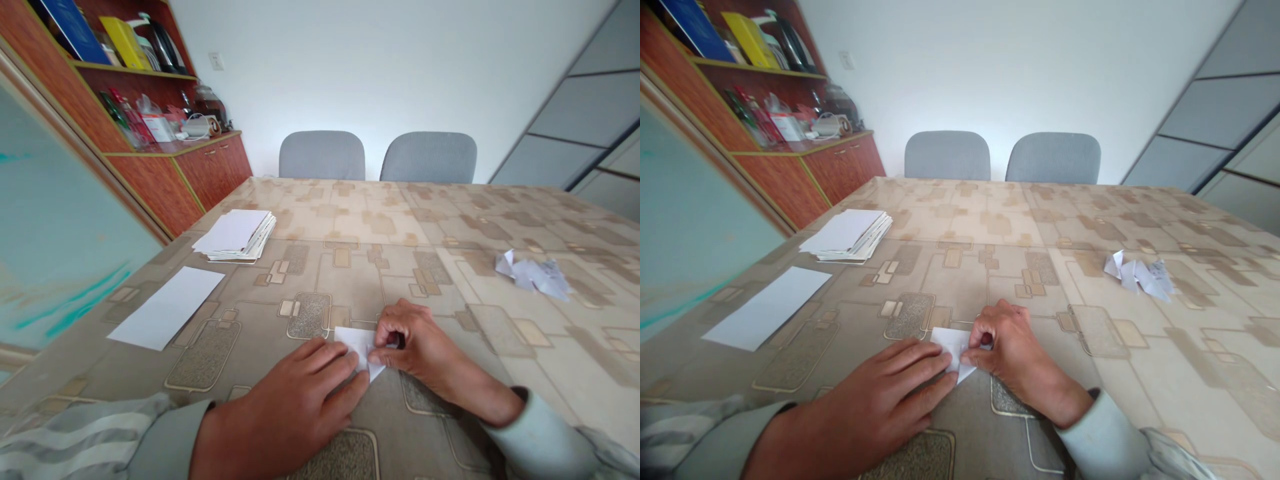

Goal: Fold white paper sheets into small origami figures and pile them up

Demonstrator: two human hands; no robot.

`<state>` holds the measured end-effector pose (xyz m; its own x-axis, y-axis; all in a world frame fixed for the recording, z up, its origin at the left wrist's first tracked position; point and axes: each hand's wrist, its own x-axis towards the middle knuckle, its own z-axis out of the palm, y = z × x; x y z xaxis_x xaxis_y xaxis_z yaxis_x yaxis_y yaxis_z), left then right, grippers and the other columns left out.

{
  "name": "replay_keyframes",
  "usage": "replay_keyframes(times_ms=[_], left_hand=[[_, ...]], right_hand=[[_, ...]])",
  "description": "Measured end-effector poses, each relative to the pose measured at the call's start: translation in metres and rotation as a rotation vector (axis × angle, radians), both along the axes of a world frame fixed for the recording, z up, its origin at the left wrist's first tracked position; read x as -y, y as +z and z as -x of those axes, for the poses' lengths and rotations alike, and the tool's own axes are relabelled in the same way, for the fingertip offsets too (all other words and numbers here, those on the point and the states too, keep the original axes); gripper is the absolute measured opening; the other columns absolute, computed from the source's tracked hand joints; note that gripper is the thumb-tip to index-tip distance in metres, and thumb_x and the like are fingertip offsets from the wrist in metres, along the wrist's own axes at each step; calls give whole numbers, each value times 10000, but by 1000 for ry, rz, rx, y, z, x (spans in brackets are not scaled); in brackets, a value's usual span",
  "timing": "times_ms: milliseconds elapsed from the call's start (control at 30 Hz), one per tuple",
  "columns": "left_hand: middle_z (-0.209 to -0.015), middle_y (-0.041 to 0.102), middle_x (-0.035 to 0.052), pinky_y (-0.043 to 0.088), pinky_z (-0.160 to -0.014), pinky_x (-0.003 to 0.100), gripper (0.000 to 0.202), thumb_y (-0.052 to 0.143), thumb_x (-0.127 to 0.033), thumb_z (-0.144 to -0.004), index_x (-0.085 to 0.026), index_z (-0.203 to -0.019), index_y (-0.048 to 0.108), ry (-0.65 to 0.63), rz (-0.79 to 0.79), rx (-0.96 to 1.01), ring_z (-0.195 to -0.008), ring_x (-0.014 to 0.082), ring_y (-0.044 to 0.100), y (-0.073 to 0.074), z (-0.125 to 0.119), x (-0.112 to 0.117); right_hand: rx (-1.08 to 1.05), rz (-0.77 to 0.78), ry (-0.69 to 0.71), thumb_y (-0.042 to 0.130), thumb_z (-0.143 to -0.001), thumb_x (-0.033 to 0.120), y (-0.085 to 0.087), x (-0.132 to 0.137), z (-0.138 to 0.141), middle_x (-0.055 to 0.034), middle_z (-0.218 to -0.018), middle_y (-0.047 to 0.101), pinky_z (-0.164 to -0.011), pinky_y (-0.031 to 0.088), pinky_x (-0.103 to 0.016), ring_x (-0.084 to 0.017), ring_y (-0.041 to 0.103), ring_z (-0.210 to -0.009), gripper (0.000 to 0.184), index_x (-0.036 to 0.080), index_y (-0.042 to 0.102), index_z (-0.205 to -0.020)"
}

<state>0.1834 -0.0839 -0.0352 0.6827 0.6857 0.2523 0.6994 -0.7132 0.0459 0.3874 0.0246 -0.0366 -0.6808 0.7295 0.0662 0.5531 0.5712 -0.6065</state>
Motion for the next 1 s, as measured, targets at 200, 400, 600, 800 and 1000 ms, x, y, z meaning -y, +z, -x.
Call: replay_keyframes(times_ms=[200,400,600,800,1000], left_hand=[[-1266,586,115,408,-1007,414,478,575,-417,-928,-115,-1294,515,56,27,-38,-1178,280,504,-1,-4,6],[-1295,562,98,407,-1003,430,558,645,-458,-874,-170,-1327,492,54,92,-51,-1205,294,489,-3,-6,6],[-1394,506,72,419,-987,442,493,573,-448,-924,-138,-1304,526,26,49,-70,-1218,316,462,-4,-6,5],[-1404,504,64,418,-1010,452,422,475,-424,-979,-128,-1265,564,7,10,-119,-1210,315,471,3,-8,7],[-1395,525,73,360,-1098,433,421,507,-389,-970,-118,-1290,538,-12,49,-48,-1274,277,445,3,-5,5]], right_hand=[[-11,1,14,822,-706,201,1,2,0,76,-645,646,-806,325,-336,-140,573,-759,196,220,643,-629],[12,-50,2,821,-700,169,-2,1,0,54,-663,617,-762,316,-342,-156,541,-750,234,196,595,-644],[57,-71,-6,846,-681,220,0,0,-1,47,-705,607,-772,312,-346,-175,526,-781,251,209,606,-752],[150,-74,-1,811,-718,278,0,-15,-21,30,-759,607,-760,301,-349,-198,527,-820,222,220,611,-796],[101,-17,94,736,-799,219,4,-8,-21,29,-800,635,-788,326,-346,-182,545,-829,103,252,653,-849]])
